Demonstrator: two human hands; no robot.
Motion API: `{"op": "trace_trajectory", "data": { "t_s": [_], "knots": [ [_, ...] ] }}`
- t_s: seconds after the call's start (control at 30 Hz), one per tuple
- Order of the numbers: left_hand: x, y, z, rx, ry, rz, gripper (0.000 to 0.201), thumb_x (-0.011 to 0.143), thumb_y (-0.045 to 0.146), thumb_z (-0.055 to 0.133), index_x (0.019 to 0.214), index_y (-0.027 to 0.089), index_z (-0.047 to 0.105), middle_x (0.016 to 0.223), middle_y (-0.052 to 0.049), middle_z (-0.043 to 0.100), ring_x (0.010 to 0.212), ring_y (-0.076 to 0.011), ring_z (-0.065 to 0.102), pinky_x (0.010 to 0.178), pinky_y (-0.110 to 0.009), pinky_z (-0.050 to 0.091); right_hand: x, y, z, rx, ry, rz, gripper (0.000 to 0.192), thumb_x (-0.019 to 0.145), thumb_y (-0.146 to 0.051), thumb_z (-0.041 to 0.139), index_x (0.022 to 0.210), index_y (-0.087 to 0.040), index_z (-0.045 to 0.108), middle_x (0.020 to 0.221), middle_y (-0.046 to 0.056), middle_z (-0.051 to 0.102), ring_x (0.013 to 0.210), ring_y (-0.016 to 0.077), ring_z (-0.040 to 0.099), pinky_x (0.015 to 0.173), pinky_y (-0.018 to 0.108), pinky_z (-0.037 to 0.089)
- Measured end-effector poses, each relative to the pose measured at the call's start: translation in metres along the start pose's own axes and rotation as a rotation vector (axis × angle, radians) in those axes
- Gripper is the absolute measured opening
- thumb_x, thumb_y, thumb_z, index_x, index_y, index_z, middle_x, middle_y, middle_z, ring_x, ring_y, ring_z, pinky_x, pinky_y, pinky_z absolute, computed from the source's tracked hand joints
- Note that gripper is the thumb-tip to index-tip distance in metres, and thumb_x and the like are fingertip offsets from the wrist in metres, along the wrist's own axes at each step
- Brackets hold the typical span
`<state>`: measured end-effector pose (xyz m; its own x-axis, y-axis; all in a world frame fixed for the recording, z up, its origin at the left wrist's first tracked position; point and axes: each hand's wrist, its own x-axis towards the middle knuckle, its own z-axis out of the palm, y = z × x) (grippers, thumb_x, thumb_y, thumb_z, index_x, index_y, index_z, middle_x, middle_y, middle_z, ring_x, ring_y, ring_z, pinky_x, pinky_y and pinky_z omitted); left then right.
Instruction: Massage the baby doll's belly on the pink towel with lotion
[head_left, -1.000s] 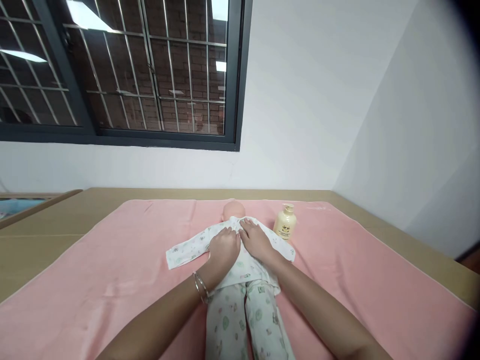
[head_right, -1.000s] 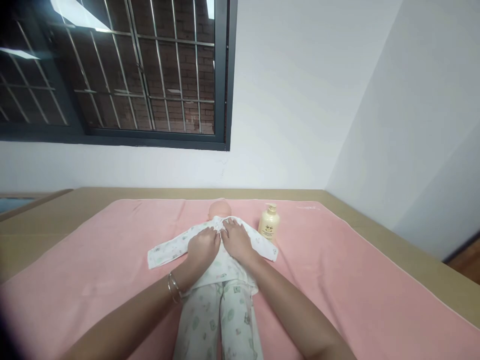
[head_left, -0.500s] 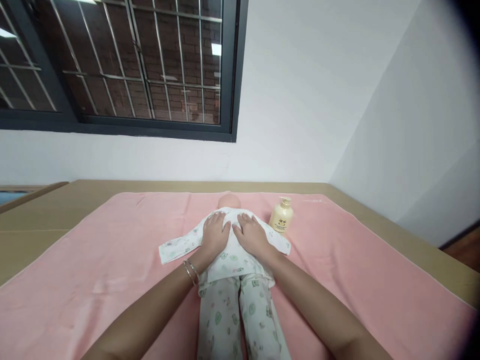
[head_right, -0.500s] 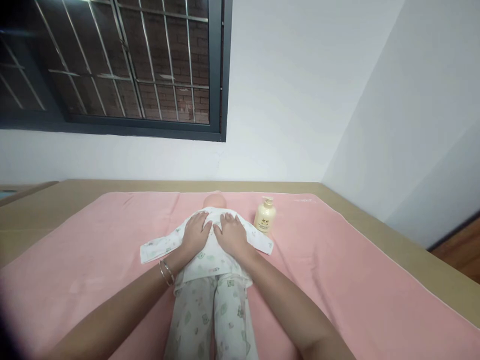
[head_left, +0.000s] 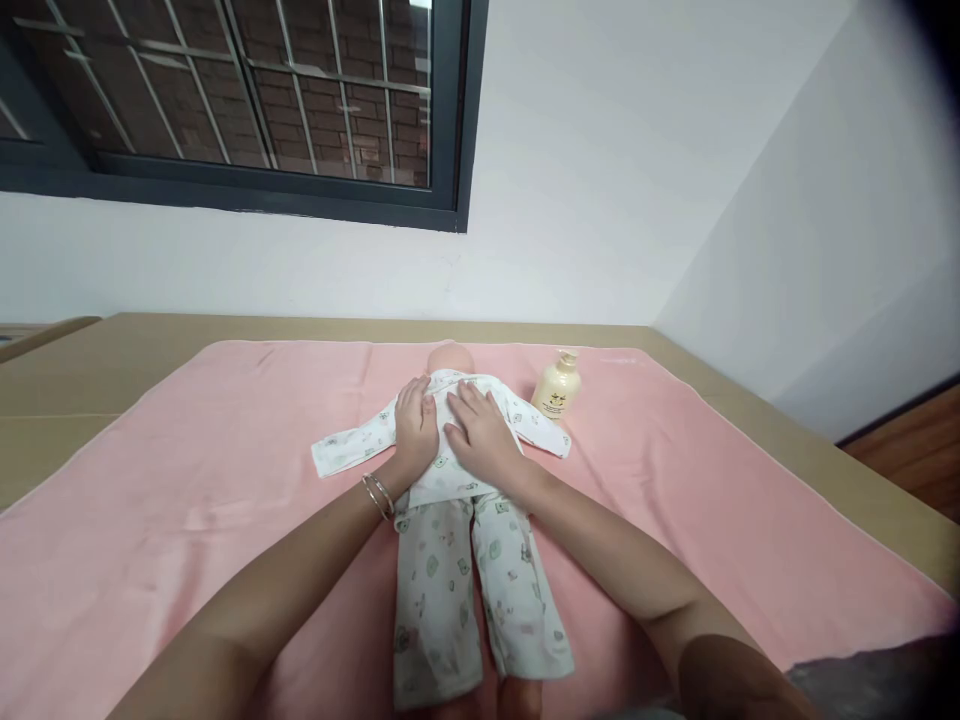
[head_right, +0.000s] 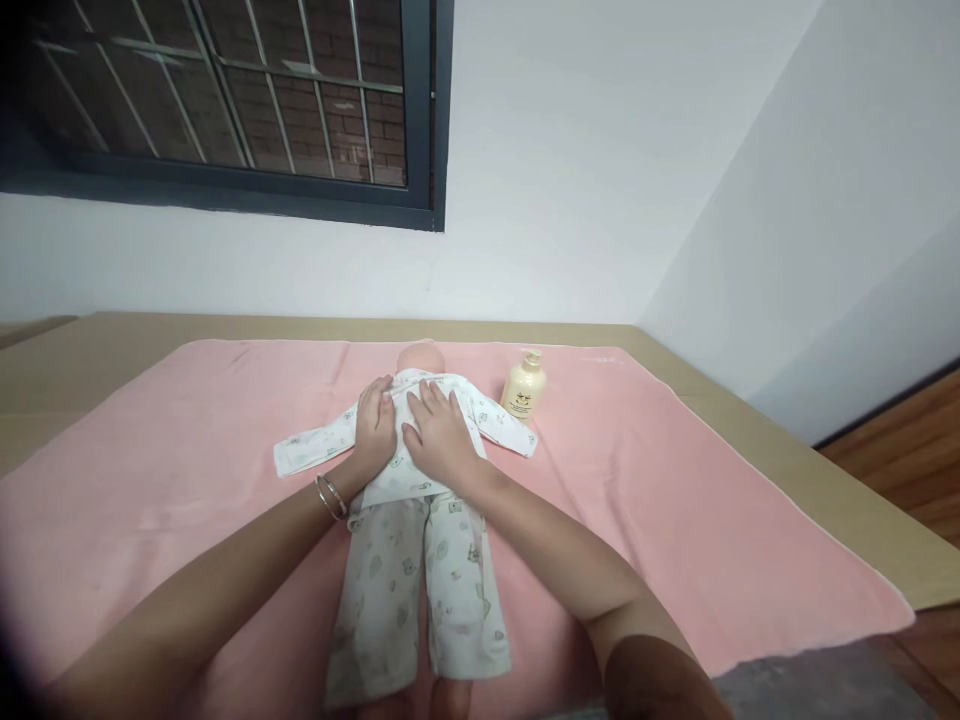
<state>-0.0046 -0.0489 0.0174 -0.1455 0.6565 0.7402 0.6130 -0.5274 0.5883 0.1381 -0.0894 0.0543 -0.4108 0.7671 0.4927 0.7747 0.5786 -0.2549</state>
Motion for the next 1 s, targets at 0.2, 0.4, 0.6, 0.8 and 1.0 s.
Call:
{"op": "trace_trajectory", "data": {
  "t_s": [0.2,0.4,0.6,0.8,1.0],
  "knots": [
    [0.000,0.004,-0.002,-0.005,-0.022,-0.009,0.043,0.098,0.037,0.028,0.123,0.013,0.054,0.127,-0.015,0.058,0.125,-0.0238,0.048,0.111,-0.046,0.035,0.002,0.004,-0.002,0.008,-0.035,-0.015,0.053,0.093,-0.034,0.042,0.140,-0.011,0.043,0.151,0.014,0.032,0.143,0.0273,0.022,0.117,0.051,0.013],
    [0.002,0.004,-0.004,0.023,-0.053,-0.025,0.039,0.097,0.036,0.030,0.122,0.018,0.054,0.128,-0.012,0.058,0.124,-0.0229,0.048,0.111,-0.046,0.035,0.003,-0.001,-0.012,-0.033,-0.015,-0.050,0.056,0.095,-0.035,0.038,0.145,-0.011,0.035,0.154,0.012,0.025,0.145,0.0221,0.016,0.119,0.044,0.007],
    [0.014,0.016,-0.009,-0.023,-0.065,-0.023,0.038,0.095,0.037,0.034,0.119,0.017,0.056,0.126,-0.012,0.059,0.124,-0.0241,0.048,0.111,-0.047,0.035,0.015,0.028,-0.054,-0.108,-0.191,-0.070,0.053,0.096,-0.037,0.039,0.144,-0.014,0.038,0.153,0.013,0.028,0.143,0.0245,0.023,0.118,0.047,0.012],
    [0.044,0.071,0.015,-0.539,-0.166,-0.378,0.040,0.093,0.043,0.039,0.114,0.016,0.060,0.130,-0.012,0.059,0.126,-0.0222,0.051,0.113,-0.039,0.033,0.015,0.074,-0.130,-0.047,0.165,0.178,0.053,0.096,-0.030,0.034,0.144,-0.009,0.037,0.150,0.014,0.034,0.142,0.0222,0.025,0.119,0.043,0.012],
    [0.082,0.117,0.073,-1.274,-0.541,-1.069,0.068,0.093,0.054,0.020,0.139,0.007,0.037,0.143,-0.022,0.044,0.127,-0.0235,0.052,0.095,-0.034,0.050,0.014,0.111,-0.134,0.089,0.063,0.417,0.057,0.086,-0.009,0.031,0.142,-0.010,0.041,0.135,0.011,0.054,0.128,0.0190,0.048,0.106,0.030,0.038]
  ]
}}
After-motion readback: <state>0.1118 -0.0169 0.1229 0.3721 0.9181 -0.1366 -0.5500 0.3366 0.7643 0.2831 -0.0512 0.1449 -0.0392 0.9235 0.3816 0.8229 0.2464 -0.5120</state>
